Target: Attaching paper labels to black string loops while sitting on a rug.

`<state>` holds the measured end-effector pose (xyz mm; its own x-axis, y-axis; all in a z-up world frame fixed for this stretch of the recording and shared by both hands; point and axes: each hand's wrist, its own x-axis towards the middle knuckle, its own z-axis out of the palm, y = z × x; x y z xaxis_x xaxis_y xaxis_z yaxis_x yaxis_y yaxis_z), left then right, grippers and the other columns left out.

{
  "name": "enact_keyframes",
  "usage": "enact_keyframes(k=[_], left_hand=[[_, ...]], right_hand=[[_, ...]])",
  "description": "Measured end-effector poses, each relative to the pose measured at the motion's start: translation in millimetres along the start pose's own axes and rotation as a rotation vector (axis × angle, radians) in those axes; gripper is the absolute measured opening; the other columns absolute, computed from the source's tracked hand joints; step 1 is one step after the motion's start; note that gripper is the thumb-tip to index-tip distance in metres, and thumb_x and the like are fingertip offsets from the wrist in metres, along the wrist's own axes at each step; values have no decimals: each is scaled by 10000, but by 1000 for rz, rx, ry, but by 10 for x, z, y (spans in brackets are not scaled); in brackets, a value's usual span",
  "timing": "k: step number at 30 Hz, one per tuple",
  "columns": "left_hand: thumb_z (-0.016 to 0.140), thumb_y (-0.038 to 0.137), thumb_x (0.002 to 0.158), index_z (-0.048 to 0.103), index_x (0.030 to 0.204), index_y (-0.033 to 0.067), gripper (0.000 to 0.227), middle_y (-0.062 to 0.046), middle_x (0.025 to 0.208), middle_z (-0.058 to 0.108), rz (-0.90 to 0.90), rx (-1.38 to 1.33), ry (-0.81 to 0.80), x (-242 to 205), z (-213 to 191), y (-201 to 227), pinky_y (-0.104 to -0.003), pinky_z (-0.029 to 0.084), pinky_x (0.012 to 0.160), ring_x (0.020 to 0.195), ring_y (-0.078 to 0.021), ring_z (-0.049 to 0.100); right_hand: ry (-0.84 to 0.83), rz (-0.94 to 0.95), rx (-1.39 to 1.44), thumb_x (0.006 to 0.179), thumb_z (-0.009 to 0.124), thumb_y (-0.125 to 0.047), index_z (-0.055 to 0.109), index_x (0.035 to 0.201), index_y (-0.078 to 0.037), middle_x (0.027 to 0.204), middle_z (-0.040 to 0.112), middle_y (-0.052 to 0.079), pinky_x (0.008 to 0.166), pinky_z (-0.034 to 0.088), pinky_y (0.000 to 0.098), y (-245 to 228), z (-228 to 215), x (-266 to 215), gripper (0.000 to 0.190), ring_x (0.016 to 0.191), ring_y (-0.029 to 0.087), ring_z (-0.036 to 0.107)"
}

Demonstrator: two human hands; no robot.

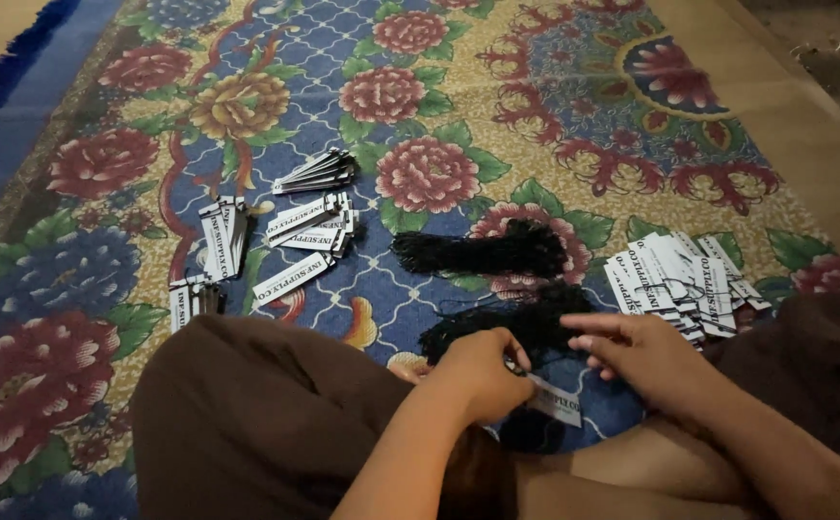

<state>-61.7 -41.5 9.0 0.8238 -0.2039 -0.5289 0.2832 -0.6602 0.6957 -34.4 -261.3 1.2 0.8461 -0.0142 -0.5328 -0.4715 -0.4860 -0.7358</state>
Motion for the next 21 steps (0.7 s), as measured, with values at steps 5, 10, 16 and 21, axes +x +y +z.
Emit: enact_keyframes(k=[5, 10, 16, 21], left_hand=[[704, 243, 775, 690, 950, 174, 190, -42, 876, 708, 25, -1, 43, 12, 2, -36, -348, 559, 781, 805, -221, 681], [709, 248, 790, 677, 955, 179, 182, -14, 856, 711, 20, -26, 48, -27, -32, 1, -318, 544, 800, 804, -185, 682], [716, 210, 784, 656, 947, 155, 182, -34, 804, 698, -10, -110, 53, -6, -29, -4, -306, 542, 754, 739, -179, 675], [681, 227, 807, 679, 918, 122, 153, -22, 892, 700, -49, -126, 51, 29, -32, -17, -308, 548, 773, 797, -185, 668]], right_hand=[[-14, -40, -13, 913, 699, -26, 813, 1262, -10, 896, 796, 165, 704, 506, 312, -75, -62, 4, 368, 733, 217, 629], [-2, -31, -96, 901, 719, -38, 805, 1265, -5, 829, 785, 183, 679, 490, 314, -46, -103, -26, 376, 717, 226, 662], [62, 9, 172, 958, 592, 54, 721, 1295, 100, 1049, 788, 281, 756, 542, 370, 39, -110, -46, 363, 848, 306, 688], [183, 14, -13, 978, 648, -65, 816, 1167, 50, 822, 765, 196, 637, 475, 315, -10, -71, -97, 277, 692, 232, 623]])
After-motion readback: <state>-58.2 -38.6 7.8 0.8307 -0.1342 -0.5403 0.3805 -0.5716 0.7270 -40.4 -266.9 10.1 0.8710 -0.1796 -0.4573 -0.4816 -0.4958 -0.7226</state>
